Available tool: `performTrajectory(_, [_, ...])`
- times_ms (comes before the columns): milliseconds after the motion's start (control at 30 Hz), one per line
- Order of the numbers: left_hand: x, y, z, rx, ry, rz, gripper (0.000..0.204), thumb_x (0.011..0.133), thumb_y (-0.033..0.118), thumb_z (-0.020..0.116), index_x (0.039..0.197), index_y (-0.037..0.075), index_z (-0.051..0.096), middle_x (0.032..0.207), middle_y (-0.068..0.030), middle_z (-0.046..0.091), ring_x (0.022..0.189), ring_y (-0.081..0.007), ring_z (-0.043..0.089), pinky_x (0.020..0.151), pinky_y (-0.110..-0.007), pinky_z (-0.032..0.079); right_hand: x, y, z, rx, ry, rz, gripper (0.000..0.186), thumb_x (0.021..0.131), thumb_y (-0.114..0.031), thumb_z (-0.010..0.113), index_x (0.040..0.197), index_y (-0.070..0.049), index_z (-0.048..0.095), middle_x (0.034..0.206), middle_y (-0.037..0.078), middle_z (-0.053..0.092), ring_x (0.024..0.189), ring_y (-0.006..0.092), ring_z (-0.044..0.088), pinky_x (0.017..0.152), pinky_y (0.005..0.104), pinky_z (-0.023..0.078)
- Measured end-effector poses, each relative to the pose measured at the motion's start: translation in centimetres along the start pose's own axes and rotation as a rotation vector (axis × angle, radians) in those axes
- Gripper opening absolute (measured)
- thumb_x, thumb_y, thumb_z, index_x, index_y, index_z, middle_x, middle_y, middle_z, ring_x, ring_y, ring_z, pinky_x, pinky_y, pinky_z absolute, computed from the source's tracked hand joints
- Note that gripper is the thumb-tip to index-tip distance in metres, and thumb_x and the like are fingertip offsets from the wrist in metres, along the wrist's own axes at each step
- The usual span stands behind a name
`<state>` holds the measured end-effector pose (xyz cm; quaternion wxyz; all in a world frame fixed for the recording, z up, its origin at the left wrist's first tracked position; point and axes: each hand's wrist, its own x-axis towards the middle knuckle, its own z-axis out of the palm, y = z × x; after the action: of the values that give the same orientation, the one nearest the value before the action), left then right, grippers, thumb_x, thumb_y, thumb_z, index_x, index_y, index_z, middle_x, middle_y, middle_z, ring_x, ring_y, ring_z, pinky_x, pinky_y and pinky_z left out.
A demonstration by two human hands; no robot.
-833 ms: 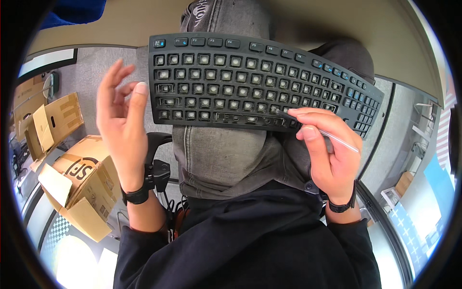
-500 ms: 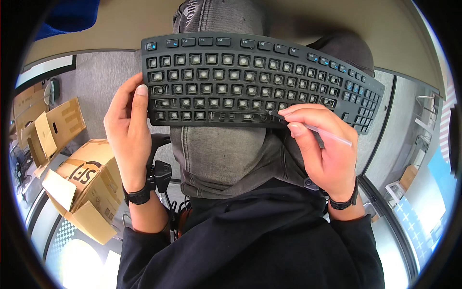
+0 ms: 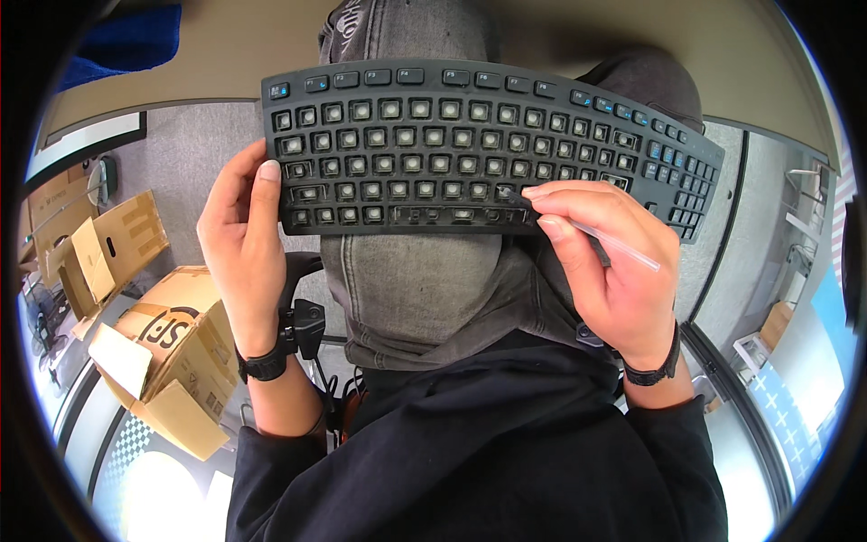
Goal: Repairing and cleaning mechanical keyboard stabilizers and keys.
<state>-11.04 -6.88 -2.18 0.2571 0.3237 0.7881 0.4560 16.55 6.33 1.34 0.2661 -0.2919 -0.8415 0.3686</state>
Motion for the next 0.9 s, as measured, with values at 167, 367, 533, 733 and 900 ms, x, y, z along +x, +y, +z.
performTrajectory(167, [0.0, 0.0, -0.2, -0.01, 0.0, -0.001, 0.029, 0.104, 0.011, 0.06, 0.127, -0.006, 0.064, 0.106, -0.006, 0.071, 0.093, -0.0077, 0.062, 0.082, -0.023, 0.05, -0.1, 0.2, 1.1, 0.06, -0.003, 0.104, 0.015, 0.084, 0.004, 0.075, 0.097, 0.0, 0.069, 0.092, 0.011, 0.073, 0.076, 0.027, 0.069, 0.068, 0.0337, 0.056])
performTrajectory(367, [0.0, 0.1, 0.0, -0.013, -0.001, 0.011, 0.029, 0.104, 0.011, 0.06, 0.127, -0.006, 0.065, 0.107, -0.0062, 0.071, 0.093, -0.0076, 0.063, 0.082, -0.023, 0.05, -0.6, 0.4, 1.4, 0.054, -0.003, 0.064, 0.017, 0.082, 0.006, 0.075, 0.096, 0.0, 0.069, 0.092, 0.012, 0.074, 0.077, 0.0274, 0.07, 0.068, 0.0339, 0.056])
performTrajectory(533, [0.0, 0.1, -0.1, 0.008, 0.001, 0.006, 0.029, 0.104, 0.01, 0.06, 0.127, -0.006, 0.065, 0.107, -0.0064, 0.071, 0.094, -0.008, 0.063, 0.083, -0.023, 0.05, -0.8, 0.6, 1.5, 0.041, 0.006, 0.048, 0.017, 0.081, 0.007, 0.075, 0.095, 0.001, 0.069, 0.094, 0.013, 0.074, 0.08, 0.0285, 0.071, 0.07, 0.0336, 0.057])
performTrajectory(733, [0.1, -0.3, 0.0, -0.008, 0.014, 0.03, 0.029, 0.104, 0.011, 0.061, 0.127, -0.006, 0.065, 0.106, -0.0058, 0.071, 0.092, -0.0076, 0.063, 0.08, -0.022, 0.05, -1.4, 0.8, 2.2, 0.026, 0.05, -0.022, 0.017, 0.079, 0.005, 0.076, 0.095, 0.002, 0.07, 0.097, 0.014, 0.075, 0.08, 0.0284, 0.072, 0.07, 0.0343, 0.058])
performTrajectory(900, [0.0, 0.1, 0.0, 0.024, 0.003, 0.017, 0.029, 0.104, 0.011, 0.06, 0.127, -0.006, 0.065, 0.104, -0.0049, 0.07, 0.089, -0.0063, 0.061, 0.076, -0.021, 0.049, -3.0, 1.0, 3.3, -0.239, 0.087, -0.288, 0.016, 0.077, -0.002, 0.074, 0.093, 0.004, 0.072, 0.103, 0.017, 0.074, 0.078, 0.0262, 0.07, 0.066, 0.0326, 0.057])
